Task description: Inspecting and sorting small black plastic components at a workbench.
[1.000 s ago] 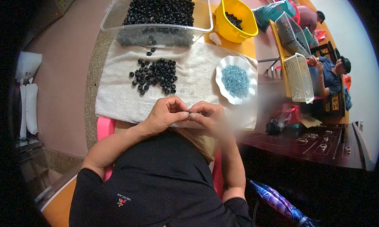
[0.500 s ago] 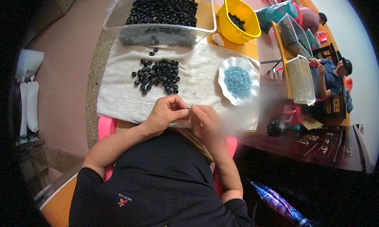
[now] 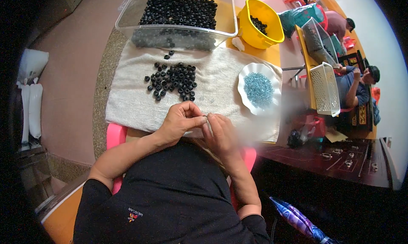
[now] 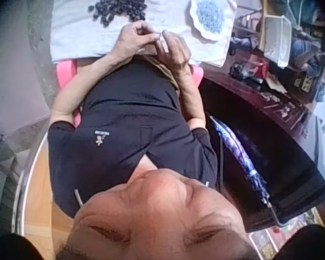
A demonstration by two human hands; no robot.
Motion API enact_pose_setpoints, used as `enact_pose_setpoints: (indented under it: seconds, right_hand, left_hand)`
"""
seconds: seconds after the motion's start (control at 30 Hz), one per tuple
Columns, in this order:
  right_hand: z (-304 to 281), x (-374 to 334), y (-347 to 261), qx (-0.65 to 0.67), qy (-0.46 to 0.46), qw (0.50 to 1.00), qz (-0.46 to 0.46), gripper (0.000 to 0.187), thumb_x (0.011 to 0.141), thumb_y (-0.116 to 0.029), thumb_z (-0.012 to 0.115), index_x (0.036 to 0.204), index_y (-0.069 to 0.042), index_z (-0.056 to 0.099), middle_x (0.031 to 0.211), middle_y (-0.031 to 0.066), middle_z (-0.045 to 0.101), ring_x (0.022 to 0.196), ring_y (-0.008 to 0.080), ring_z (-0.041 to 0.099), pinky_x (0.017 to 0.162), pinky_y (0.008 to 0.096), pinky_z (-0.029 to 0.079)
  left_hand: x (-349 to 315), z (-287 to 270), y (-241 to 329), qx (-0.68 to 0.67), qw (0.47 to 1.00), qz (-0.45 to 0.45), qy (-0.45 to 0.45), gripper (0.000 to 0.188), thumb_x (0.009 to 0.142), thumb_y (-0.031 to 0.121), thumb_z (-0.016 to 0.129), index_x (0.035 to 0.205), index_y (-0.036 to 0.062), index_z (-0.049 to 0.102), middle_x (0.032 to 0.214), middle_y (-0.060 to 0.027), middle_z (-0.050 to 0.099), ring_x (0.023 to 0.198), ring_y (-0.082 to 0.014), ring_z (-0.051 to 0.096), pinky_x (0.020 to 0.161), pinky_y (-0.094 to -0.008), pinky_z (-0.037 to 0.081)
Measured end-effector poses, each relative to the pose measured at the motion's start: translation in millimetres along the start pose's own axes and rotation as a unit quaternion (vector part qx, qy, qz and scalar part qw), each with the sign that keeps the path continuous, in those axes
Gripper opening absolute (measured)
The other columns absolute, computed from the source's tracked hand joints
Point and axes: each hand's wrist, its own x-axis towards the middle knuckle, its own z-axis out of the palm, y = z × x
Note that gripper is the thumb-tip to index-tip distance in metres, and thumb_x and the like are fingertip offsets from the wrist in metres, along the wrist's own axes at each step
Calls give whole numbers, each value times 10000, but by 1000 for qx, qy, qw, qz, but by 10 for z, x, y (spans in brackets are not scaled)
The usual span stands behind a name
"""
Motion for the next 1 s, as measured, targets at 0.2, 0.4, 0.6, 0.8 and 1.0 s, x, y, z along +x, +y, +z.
enact_pose_setpoints:
  seconds: [0.2,0.4,0.6,0.8,1.0]
  right_hand:
    - [71,24,-30,4,28,1000,-6,420,670,50,779,1056,22,615,873,156,684,760,318,690,648,355,571]
    - [69,39,-11,21,12,999,-28,386,679,55,751,1036,5,614,843,132,674,742,317,685,610,358,559]
    - [72,28,44,66,7,998,1,347,751,60,695,1076,16,583,924,158,642,769,306,658,663,367,550]
    - [-43,84,79,218,-85,954,186,286,771,2,736,1042,14,645,941,136,651,805,230,668,700,296,536]
    - [-292,379,380,223,-253,900,277,208,831,-56,735,1013,19,666,871,87,672,743,115,625,664,247,508]
  left_hand:
    - [-13,11,26,-17,1000,1,8,105,860,31,694,869,22,590,800,-23,645,728,-66,602,652,-215,494]
    - [-2,-8,8,-8,1000,-1,1,112,858,27,694,856,21,582,800,-31,646,724,-70,603,648,-213,492]
    - [9,15,41,-25,999,-19,13,118,873,34,693,896,29,577,832,-20,628,750,-75,598,681,-218,500]
    - [-4,33,30,-9,1000,-15,0,115,897,61,686,927,31,579,864,-24,631,796,-78,612,679,-215,508]
    - [-14,51,101,-31,999,-38,7,118,917,87,669,953,15,583,869,-45,639,785,-104,629,734,-247,541]
